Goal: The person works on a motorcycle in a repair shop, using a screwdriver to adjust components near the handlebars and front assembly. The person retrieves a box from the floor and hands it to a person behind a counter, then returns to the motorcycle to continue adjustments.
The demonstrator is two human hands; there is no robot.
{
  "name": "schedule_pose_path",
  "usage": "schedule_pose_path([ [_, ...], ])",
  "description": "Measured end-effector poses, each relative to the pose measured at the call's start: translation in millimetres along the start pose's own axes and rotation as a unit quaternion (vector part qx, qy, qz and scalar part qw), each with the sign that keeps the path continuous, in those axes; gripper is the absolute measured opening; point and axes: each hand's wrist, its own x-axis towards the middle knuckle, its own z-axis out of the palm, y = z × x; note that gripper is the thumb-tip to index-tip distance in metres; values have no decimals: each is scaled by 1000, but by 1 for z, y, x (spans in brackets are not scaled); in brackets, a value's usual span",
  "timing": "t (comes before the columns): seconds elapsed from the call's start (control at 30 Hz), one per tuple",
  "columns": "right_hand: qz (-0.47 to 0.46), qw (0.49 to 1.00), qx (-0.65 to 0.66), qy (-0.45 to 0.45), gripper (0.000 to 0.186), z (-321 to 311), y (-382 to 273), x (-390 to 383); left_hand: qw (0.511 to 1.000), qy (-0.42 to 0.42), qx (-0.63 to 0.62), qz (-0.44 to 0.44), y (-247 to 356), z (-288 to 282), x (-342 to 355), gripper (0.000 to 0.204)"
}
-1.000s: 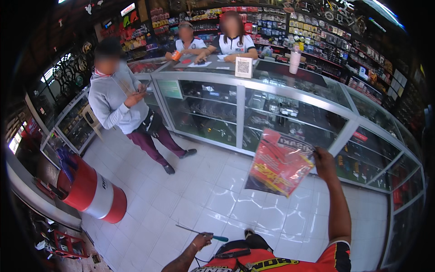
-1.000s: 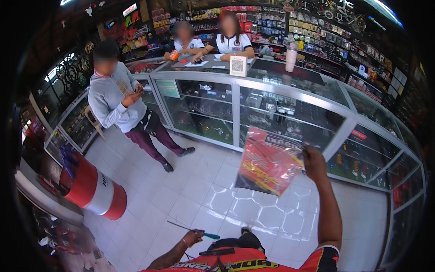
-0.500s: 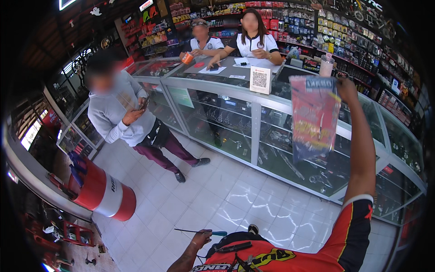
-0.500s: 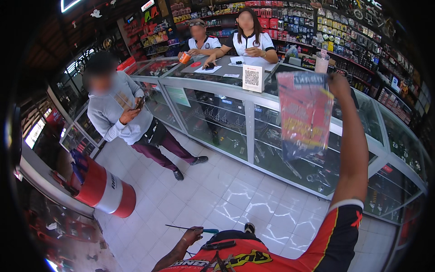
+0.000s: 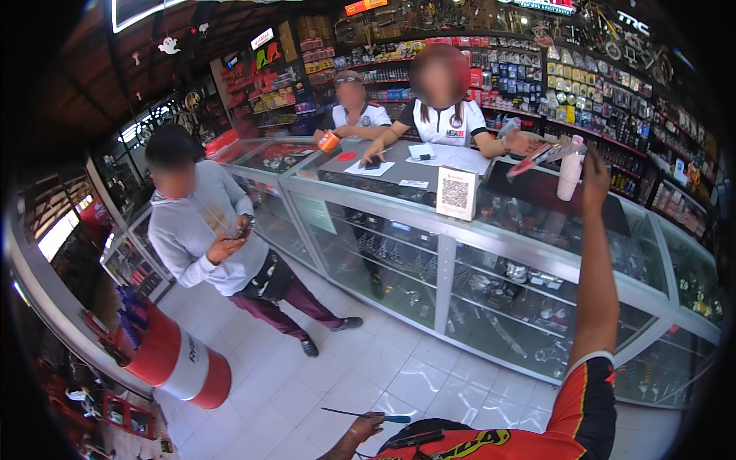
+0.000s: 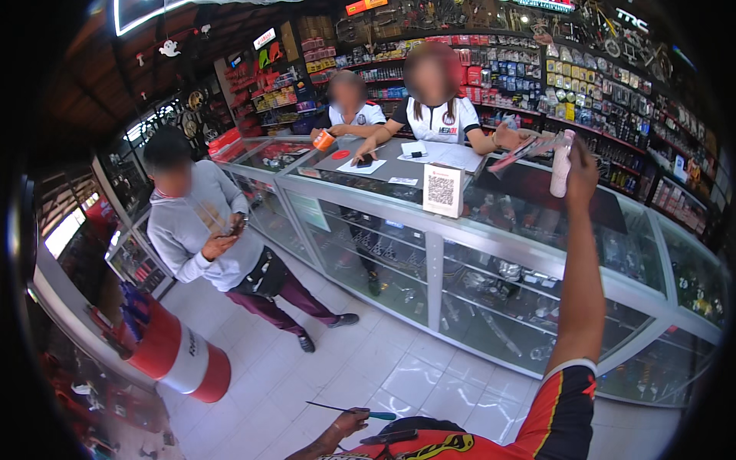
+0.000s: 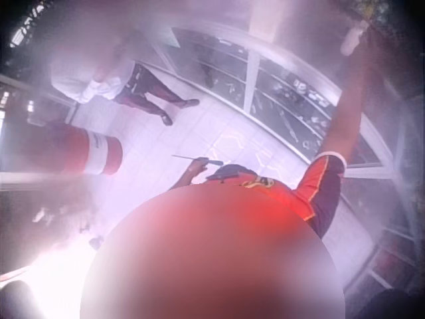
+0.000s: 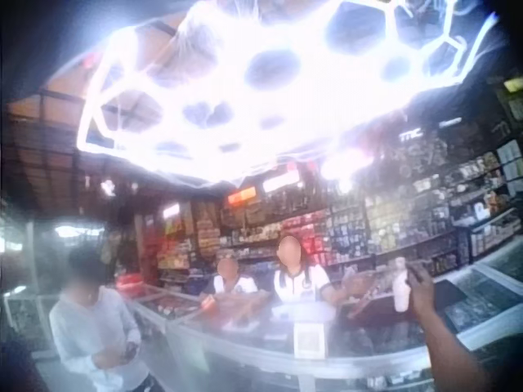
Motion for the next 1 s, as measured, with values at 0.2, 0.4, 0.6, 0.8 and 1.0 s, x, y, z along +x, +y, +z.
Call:
schedule_pose_path([
  [0.2, 17, 965, -190, -178, 30, -38, 106, -96, 999, 31, 22, 23, 20, 11, 9, 37],
  [0.4, 65, 895, -275, -345, 26, -47, 174, -123, 993, 96, -50, 52, 21, 63, -3, 31],
  [0.6, 43, 871, -272, -407, 29, -56, 186, -122, 990, 104, -73, 65, -4, 138, -9, 36],
  [0.8, 32, 922, -272, -272, 38, -75, 127, -147, 986, 136, -83, 53, -40, 183, -27, 43],
  [1.0, 260, 809, 84, -520, 23, -76, 32, -338, 979, 161, -106, 62, -73, 194, -55, 42],
])
